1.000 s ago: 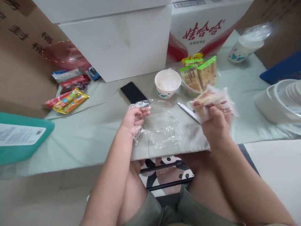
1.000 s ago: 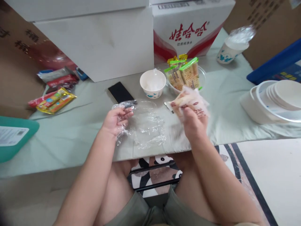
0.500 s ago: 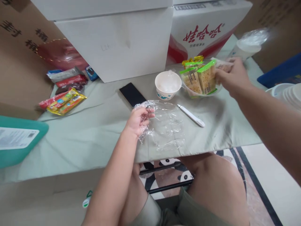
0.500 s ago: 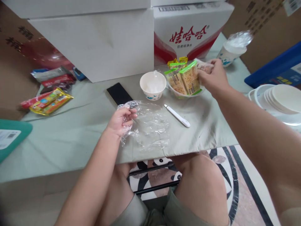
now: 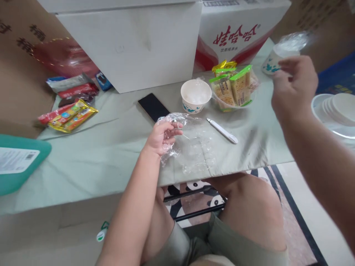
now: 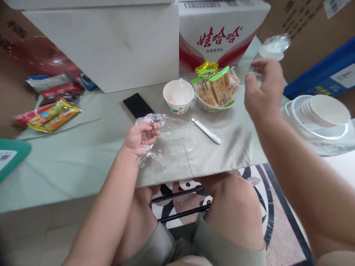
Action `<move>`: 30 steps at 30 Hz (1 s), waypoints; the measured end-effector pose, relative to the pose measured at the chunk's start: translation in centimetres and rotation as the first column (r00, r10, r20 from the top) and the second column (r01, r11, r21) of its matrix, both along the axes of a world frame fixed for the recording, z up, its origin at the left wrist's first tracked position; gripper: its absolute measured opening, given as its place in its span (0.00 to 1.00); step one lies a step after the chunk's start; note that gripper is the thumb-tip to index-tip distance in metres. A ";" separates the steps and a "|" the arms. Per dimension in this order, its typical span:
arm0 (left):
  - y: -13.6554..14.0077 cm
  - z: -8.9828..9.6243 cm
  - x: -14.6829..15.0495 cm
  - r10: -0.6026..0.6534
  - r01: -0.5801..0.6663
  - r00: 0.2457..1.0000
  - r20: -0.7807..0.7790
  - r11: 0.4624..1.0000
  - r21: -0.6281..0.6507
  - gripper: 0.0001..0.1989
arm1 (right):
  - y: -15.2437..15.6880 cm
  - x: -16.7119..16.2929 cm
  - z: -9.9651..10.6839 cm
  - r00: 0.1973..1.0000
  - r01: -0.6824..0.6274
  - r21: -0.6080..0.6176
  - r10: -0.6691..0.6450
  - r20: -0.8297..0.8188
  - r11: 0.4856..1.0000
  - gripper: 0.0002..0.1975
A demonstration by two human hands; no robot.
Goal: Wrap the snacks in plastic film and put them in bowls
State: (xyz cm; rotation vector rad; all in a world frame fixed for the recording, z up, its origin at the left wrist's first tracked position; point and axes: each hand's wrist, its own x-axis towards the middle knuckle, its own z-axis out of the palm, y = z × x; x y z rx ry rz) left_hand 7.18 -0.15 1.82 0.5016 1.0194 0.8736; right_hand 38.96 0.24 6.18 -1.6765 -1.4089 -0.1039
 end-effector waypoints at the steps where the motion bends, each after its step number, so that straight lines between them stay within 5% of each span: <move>1: -0.1 0.0 -0.2 -0.019 0.019 1.000 0.006 1.000 0.015 0.06 | -1.6 -1.4 -0.8 0.990 -0.133 0.064 0.135 -0.029 0.989 0.15; 3: -0.4 -0.1 -0.9 -0.058 0.058 0.998 0.008 0.997 0.042 0.06 | -4.4 -4.7 -3.0 0.920 -0.386 0.003 0.385 -0.078 0.923 0.20; 6: -1.2 -0.4 -2.3 -0.135 0.135 0.991 -0.009 0.987 0.087 0.07 | -6.5 -9.4 -6.7 0.850 -0.524 -0.142 0.505 -0.151 0.840 0.34; 10: -2.0 -0.5 -3.6 -0.238 0.251 0.964 -0.120 0.961 0.118 0.09 | -6.2 -11.5 -9.0 0.781 -0.624 -0.294 0.559 -0.279 0.724 0.10; 14: -1.6 -0.9 -4.1 0.004 0.075 0.901 -0.433 0.983 0.165 0.10 | -6.0 -10.6 -9.3 0.841 -0.499 -0.225 0.406 -0.356 0.837 0.07; 18: -0.5 -1.6 -4.3 0.282 -0.052 0.747 -0.602 0.927 0.370 0.11 | -6.4 -10.0 -9.5 0.790 -0.436 -0.222 0.253 -0.559 0.872 0.09; 21: -0.2 -2.0 -4.3 0.211 0.008 0.776 -0.595 0.939 0.344 0.14 | -6.1 -9.8 -10.0 0.717 -0.337 -0.125 0.168 -0.677 0.933 0.08; 25: -0.5 -2.2 -4.2 0.031 0.148 0.802 -0.596 0.957 0.249 0.15 | -5.4 -10.1 -10.2 0.447 -0.224 0.080 0.175 -0.877 0.971 0.14; 27: -0.7 -2.3 -4.2 -0.054 0.236 0.804 -0.592 0.943 0.235 0.14 | -5.2 -10.2 -9.9 0.357 -0.175 0.065 0.125 -0.926 0.982 0.15; 30: -0.8 -2.2 -4.5 -0.079 0.283 0.807 -0.586 0.922 0.265 0.14 | -5.1 -10.1 -9.4 0.345 -0.114 -0.007 0.032 -0.938 0.994 0.16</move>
